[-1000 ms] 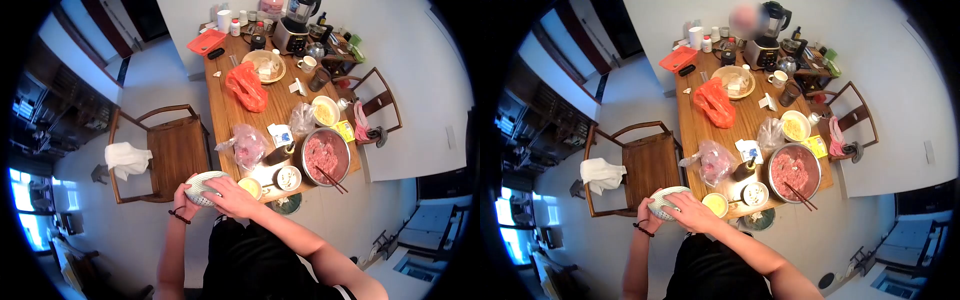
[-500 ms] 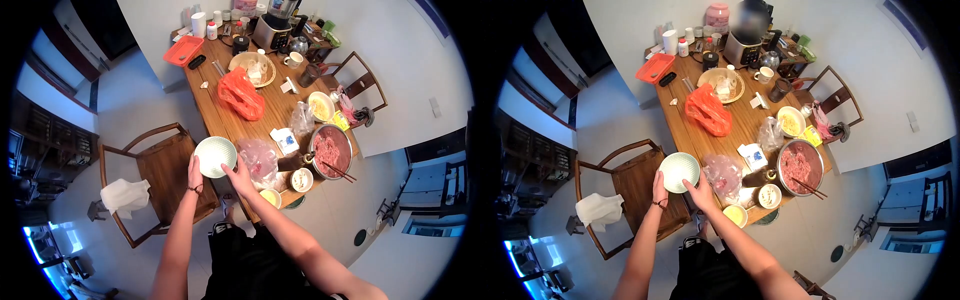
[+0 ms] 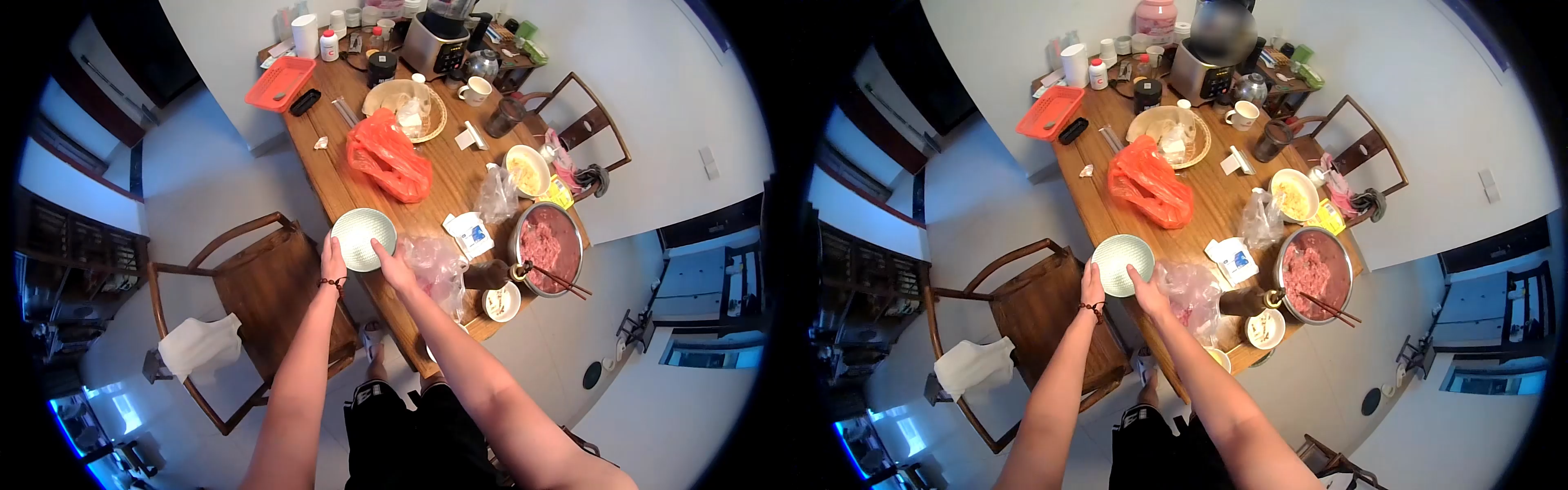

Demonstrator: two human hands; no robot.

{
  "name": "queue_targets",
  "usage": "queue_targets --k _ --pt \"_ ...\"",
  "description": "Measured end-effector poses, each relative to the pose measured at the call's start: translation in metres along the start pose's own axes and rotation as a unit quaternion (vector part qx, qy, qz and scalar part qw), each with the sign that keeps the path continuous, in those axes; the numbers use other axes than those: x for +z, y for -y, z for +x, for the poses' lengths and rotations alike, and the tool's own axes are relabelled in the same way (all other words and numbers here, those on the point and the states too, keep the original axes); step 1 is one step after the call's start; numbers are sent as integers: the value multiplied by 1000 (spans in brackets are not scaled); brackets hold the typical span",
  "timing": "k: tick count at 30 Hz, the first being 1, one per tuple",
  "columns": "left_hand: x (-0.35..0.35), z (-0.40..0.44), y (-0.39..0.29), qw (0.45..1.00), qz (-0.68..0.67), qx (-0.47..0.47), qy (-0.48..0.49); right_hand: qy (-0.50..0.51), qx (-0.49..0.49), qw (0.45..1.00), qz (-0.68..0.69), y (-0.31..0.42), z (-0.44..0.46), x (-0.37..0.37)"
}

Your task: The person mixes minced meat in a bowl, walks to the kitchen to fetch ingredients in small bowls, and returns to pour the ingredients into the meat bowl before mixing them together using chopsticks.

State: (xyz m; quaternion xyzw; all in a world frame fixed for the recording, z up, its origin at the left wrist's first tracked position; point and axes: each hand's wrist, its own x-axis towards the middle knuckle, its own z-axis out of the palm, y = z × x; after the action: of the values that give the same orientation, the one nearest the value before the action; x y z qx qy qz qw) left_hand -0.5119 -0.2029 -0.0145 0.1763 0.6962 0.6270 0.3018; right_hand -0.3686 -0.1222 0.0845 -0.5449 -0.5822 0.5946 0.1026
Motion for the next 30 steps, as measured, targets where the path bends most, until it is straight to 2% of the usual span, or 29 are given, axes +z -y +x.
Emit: queue_targets --k 1,8,10,11,12,13,14,16,17,18,19,20,21,22,25,27,30 --pt "3 3 2 1000 15 5 -8 7 36 999 -26 7 0 -4" --pt "18 11 -10 994 105 38 -11 -2 36 999 -23 12 -12 -11" --pt "21 23 8 991 126 55 -7 -21 -49 993 -109 9 -42 -15" --pt "23 18 7 991 125 51 -2 -10 -120 991 -65 20 -73 -23" --pt "27 17 1 990 126 55 -4 1 -197 978 -73 11 -96 -29" --pt "31 17 -3 990 128 60 -5 17 -232 966 -110 10 -125 -42" --pt "32 20 6 986 149 77 -21 19 -234 971 -45 12 -156 -54" --pt "29 8 -3 984 152 73 -66 65 -183 981 -14 -3 -201 -96" --pt "25 -1 -6 985 134 60 -90 14 -219 975 -24 -12 -213 -116" --pt "23 -18 -7 980 113 58 -152 -25 -207 977 -38 -37 -223 -136" --pt "11 -31 25 980 87 51 -173 -39 -125 991 -6 -66 -229 -158" --pt "7 -63 18 987 18 -11 -157 -54 -86 995 23 -87 -231 -179" --pt "5 -100 13 987 26 -53 -148 -62 -39 996 42 -112 -232 -201" --pt "0 -133 25 988 35 -67 -136 -86 -63 994 9 -141 -230 -221" --pt "7 -238 17 986 14 -135 -99 -99 -25 994 37 -166 -230 -260" --pt "25 -291 20 977 19 -187 -103 -73 -28 996 36 -175 -226 -273" --pt "60 -350 23 976 23 -193 -99 -14 -59 997 45 -198 -212 -286"
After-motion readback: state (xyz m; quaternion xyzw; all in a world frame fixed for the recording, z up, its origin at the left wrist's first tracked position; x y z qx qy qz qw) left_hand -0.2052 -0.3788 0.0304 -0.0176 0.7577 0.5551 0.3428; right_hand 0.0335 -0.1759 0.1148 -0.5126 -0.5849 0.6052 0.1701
